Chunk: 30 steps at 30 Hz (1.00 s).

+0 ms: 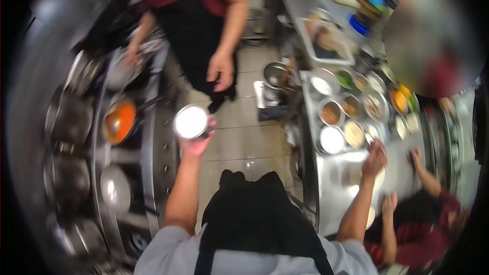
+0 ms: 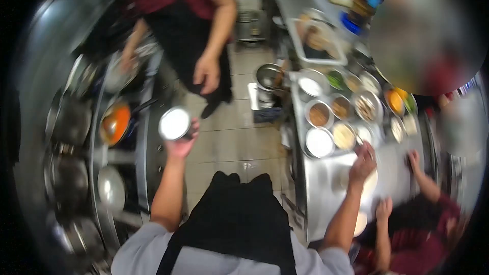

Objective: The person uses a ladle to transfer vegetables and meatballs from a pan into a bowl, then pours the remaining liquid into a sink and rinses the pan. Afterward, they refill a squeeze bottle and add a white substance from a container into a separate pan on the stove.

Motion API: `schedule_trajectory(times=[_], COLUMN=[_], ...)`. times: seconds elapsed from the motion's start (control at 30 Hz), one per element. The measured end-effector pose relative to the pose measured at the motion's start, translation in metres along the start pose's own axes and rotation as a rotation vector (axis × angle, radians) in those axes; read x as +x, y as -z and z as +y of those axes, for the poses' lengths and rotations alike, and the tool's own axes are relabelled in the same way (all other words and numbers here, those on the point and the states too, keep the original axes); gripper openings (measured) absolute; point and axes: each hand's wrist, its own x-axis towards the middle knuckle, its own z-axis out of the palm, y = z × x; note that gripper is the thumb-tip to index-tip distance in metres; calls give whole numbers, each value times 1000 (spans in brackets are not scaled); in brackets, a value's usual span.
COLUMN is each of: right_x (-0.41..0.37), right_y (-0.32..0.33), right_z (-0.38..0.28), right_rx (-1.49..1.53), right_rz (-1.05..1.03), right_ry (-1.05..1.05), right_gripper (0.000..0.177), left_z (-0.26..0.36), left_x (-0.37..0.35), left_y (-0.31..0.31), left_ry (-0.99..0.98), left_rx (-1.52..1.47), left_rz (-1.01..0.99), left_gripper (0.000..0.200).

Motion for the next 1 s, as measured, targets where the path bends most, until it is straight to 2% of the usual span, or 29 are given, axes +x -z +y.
schedule_trajectory(times=[0.03,0.1,0.13,0.2,0.33,0.47,0.53,0.6,0.7,0.8,0.9,0.93,1.0], right_x=[1,-2,-5,-8,-62,-115,-138,-160,-198,-235,-273,-283,-298], right_y=[-1,-5,-18,-46,-137,-231,-276,-314,-364,-405,-446,-458,-482], right_z=[14,-8,-19,-40,-139,-228,-250,-268,-284,-300,-314,-319,-328], right_rx=[-40,-175,72,552,827,761,793,736,673,610,719,724,761], right_rz=[-8,-10,48,-69,-566,-905,-1046,-1164,-1263,-1352,-1396,-1416,-1419], right_ry=[88,134,-44,-208,-313,-193,9,21,63,110,-70,-67,-261], right_gripper=[27,33,34,32,29,27,26,24,24,27,29,29,28], left_z=[-2,1,4,1,2,17,31,55,93,135,174,186,208], left_x=[2,13,18,19,7,-13,-28,-40,-66,-75,-95,-102,-116], left_y=[-3,-4,-3,-12,-29,-18,-17,-8,-16,19,26,29,42], left_ry=[-16,-44,-72,-149,-215,-280,-297,-326,-363,-471,-524,-523,-534], left_rx=[-40,-45,-3,57,114,106,101,115,128,80,31,1,37], left_rz=[26,35,31,113,180,169,216,216,349,344,317,328,289], left_gripper=[65,64,63,61,59,58,58,60,63,59,59,60,62])
